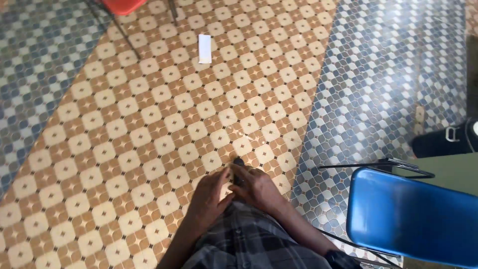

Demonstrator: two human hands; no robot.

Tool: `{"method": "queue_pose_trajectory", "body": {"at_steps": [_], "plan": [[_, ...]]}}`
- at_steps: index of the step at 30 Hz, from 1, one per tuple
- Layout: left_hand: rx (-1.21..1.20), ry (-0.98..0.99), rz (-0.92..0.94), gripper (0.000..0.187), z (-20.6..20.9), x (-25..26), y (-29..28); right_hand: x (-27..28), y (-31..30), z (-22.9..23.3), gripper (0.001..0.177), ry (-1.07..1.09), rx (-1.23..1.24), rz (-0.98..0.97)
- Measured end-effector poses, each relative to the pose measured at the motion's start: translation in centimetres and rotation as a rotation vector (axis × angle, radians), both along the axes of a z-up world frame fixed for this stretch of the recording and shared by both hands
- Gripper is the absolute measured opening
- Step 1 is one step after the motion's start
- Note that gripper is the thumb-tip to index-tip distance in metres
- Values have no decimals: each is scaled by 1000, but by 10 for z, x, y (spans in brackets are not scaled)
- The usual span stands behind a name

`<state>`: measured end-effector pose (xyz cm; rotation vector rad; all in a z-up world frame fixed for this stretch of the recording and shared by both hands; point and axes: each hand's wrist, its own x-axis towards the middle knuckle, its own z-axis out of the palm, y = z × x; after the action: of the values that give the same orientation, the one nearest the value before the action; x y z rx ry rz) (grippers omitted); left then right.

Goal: The person repeatedly picks up and places down several plastic chairs of different colors. They lift each chair, carry it a short distance, and set it down, sometimes stacking them. The activity occurs on a patterned tile floor with a white cabinet visible in the background.

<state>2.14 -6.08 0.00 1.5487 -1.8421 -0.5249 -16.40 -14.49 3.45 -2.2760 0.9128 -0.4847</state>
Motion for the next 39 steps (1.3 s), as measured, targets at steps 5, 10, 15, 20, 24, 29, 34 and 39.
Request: {"method": "queue_pose_trajectory", "body": {"at_steps": [5, 10, 15, 20, 24, 29, 34, 39], "plan": [[42, 18, 112, 75, 10, 30, -72, 36, -92, -7, 62, -144, -139, 131], [84, -12, 225, 77, 17, 56, -110, 70, -150, 7, 62, -218, -163, 249], [178, -16, 357, 85, 5, 90, -130, 124, -191, 0, 58, -278, -171, 409], [208, 47, 361, 87, -5, 127, -163, 160, -226, -4, 65, -241, -126, 413], [141, 16, 325, 81, -7, 161, -204, 196, -267, -7, 57, -180, -84, 446], [122, 68, 293, 77, 7, 208, -256, 237, -307, 12, 58, -114, -136, 362], [100, 64, 235, 74, 29, 265, -290, 287, -332, 22, 61, -49, -125, 269], [108, 86, 226, 71, 27, 305, -321, 326, -362, 20, 58, -29, -107, 260]]}}
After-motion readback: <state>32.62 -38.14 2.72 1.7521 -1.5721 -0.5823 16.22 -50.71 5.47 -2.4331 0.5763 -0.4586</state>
